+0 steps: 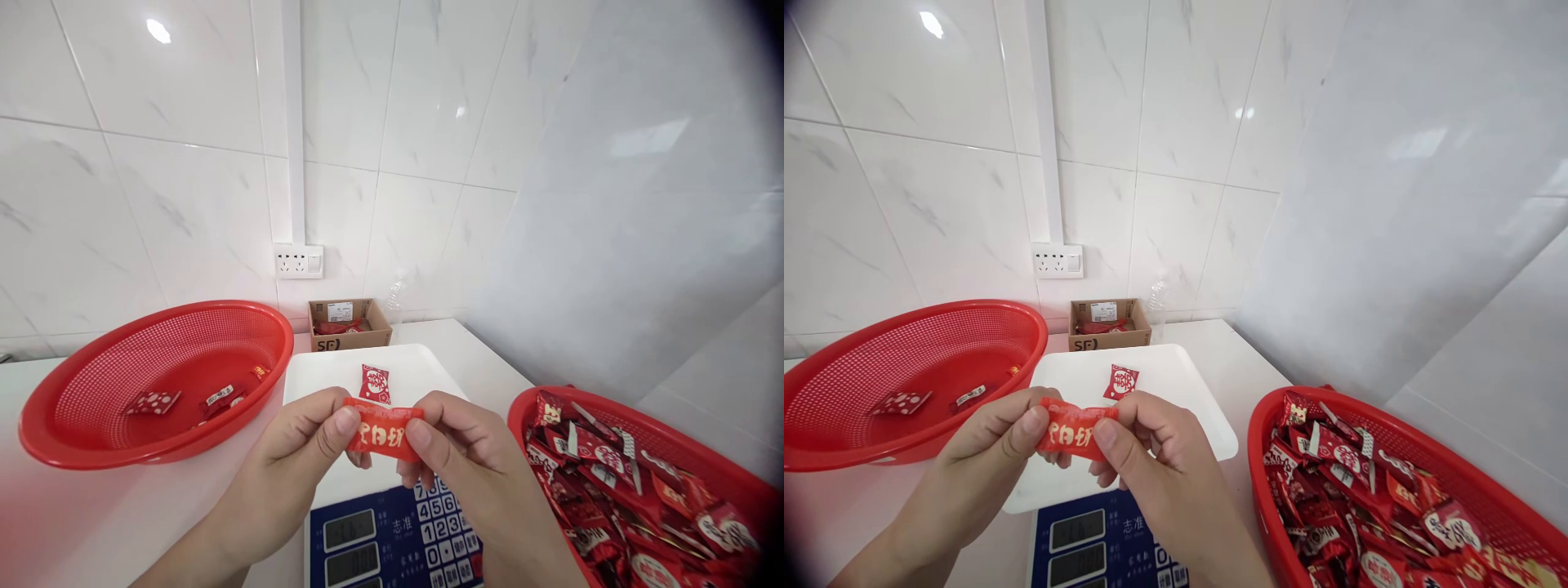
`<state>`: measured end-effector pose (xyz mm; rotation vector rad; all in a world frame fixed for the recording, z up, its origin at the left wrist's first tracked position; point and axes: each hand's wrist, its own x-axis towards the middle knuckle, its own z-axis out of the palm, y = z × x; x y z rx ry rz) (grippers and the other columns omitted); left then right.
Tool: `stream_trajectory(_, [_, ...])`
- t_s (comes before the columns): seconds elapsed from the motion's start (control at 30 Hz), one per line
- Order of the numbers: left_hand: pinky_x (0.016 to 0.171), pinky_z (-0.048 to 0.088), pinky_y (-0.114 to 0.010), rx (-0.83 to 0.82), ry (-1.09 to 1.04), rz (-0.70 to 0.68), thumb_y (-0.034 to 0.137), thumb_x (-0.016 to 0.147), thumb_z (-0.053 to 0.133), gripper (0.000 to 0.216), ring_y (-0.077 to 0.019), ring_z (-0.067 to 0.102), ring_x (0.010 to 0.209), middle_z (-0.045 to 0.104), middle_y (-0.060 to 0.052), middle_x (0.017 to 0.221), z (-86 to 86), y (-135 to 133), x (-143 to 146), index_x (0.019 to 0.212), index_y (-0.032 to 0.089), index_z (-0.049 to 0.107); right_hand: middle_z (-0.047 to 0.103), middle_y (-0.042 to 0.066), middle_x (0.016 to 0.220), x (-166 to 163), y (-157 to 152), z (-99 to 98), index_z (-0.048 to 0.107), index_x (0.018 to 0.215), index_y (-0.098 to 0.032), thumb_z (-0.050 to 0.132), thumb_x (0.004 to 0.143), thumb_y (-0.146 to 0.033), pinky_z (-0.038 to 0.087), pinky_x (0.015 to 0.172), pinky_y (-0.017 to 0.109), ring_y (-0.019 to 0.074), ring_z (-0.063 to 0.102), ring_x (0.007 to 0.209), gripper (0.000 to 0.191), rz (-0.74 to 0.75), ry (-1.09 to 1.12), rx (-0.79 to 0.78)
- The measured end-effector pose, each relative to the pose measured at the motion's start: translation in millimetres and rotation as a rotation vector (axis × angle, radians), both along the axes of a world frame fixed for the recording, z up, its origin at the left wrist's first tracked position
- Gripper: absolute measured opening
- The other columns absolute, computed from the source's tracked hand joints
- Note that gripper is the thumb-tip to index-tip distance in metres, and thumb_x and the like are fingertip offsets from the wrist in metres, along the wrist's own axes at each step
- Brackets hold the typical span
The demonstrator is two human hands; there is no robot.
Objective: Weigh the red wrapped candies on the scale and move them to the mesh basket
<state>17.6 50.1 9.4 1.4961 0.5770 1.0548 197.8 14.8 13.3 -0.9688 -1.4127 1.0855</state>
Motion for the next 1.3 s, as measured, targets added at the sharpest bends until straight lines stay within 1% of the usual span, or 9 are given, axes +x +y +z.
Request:
stream_trajectory(0.13, [0.065, 0.044, -0.025, -0.105, -0.100, -0.036, 0.048, 0.092, 0.059, 0.039, -0.0139, 0.056, 0.067, 0.063, 0.000, 0.066, 0.0, 4, 2, 0.066, 0.020, 0.065, 0.065, -0.004, 0.065, 1, 3, -3.7, 0.069, 0.091, -0.027, 0.057, 0.096, -0.039, 0.047, 0.051, 0.018, 0.0102, 0.061, 0.059, 0.018, -0.077, 0.075, 0.111])
stream_trajectory(0.23, [0.064, 0.044, -0.025, -0.201, -0.121, -0.036, 0.048, 0.091, 0.061, 0.039, -0.0131, 0.054, 0.063, 0.062, 0.000, 0.063, 0.9, 7, 3, 0.065, 0.019, 0.066, 0.068, 0.000, 0.104, 4, 5, -5.6, 0.067, 0.114, -0.040, 0.058, 0.095, -0.028, 0.053, 0.065, 0.021, 0.0139, 0.066, 0.092, 0.024, -0.140, -0.056, 0.284])
stream_trajectory(0.3, [0.065, 0.044, -0.026, -0.217, -0.097, -0.044, 0.048, 0.090, 0.061, 0.038, -0.0135, 0.055, 0.062, 0.061, 0.000, 0.063, 0.9, 8, 3, 0.065, 0.020, 0.065, 0.060, 0.000, 0.121, 4, 6, -6.1, 0.069, 0.112, -0.042, 0.065, 0.091, -0.024, 0.054, 0.081, 0.025, 0.0167, 0.059, 0.111, 0.028, -0.143, -0.185, 0.376])
stream_trajectory(0.37, [0.067, 0.045, -0.027, -0.172, -0.040, -0.026, 0.050, 0.091, 0.058, 0.039, -0.0144, 0.055, 0.065, 0.061, 0.000, 0.064, -0.2, 8, 3, 0.067, 0.020, 0.065, 0.061, 0.000, 0.113, 2, 7, -6.3, 0.072, 0.107, -0.042, 0.068, 0.089, -0.022, 0.052, 0.087, 0.026, 0.0160, 0.059, 0.108, 0.027, -0.152, -0.245, 0.449])
stream_trajectory(0.43, [0.070, 0.045, -0.028, -0.068, 0.047, 0.035, 0.053, 0.094, 0.051, 0.044, -0.0157, 0.055, 0.069, 0.060, 0.000, 0.066, -2.1, 7, 3, 0.067, 0.020, 0.063, 0.064, -0.001, 0.095, 0, 7, -6.1, 0.073, 0.099, -0.037, 0.068, 0.089, -0.022, 0.052, 0.080, 0.024, 0.0136, 0.062, 0.091, 0.019, -0.191, -0.226, 0.487])
stream_trajectory(0.6, [0.060, 0.040, -0.025, 0.220, 0.166, 0.219, 0.055, 0.094, 0.048, 0.041, -0.0138, 0.048, 0.064, 0.056, 0.002, 0.069, -4.3, 3, 3, 0.075, 0.020, 0.058, 0.064, -0.003, 0.067, -5, 3, -3.5, 0.071, 0.079, -0.026, 0.067, 0.088, -0.032, 0.045, 0.053, 0.020, 0.0101, 0.055, 0.059, 0.011, -0.260, -0.072, 0.304])
stream_trajectory(0.77, [0.062, 0.040, -0.022, 0.276, 0.183, 0.080, 0.040, 0.100, 0.046, 0.032, -0.0124, 0.048, 0.066, 0.056, 0.002, 0.071, -1.4, -4, 5, 0.079, 0.021, 0.063, 0.059, -0.004, 0.058, -10, -3, 0.4, 0.068, 0.073, -0.023, 0.069, 0.084, -0.046, 0.042, 0.049, 0.019, 0.0094, 0.050, 0.053, 0.026, -0.196, 0.082, 0.045])
stream_trajectory(1.0, [0.066, 0.043, -0.019, 0.218, 0.064, 0.079, 0.036, 0.101, 0.046, 0.029, -0.0109, 0.051, 0.070, 0.059, 0.003, 0.073, -2.7, -7, 3, 0.079, 0.022, 0.060, 0.057, -0.002, 0.060, -4, -2, -1.5, 0.062, 0.071, -0.020, 0.062, 0.088, -0.053, 0.035, 0.049, 0.021, 0.0103, 0.047, 0.055, 0.037, -0.048, -0.080, 0.093])
stream_trajectory(1.3, [0.066, 0.044, -0.019, 0.289, 0.065, -0.012, 0.030, 0.095, 0.059, 0.013, -0.0101, 0.052, 0.070, 0.059, 0.004, 0.076, 3.5, -13, -1, 0.087, 0.026, 0.068, 0.049, -0.003, 0.058, -8, -15, 3.3, 0.057, 0.064, -0.020, 0.060, 0.087, -0.051, 0.029, 0.050, 0.025, 0.0118, 0.042, 0.056, 0.039, -0.132, -0.111, 0.016])
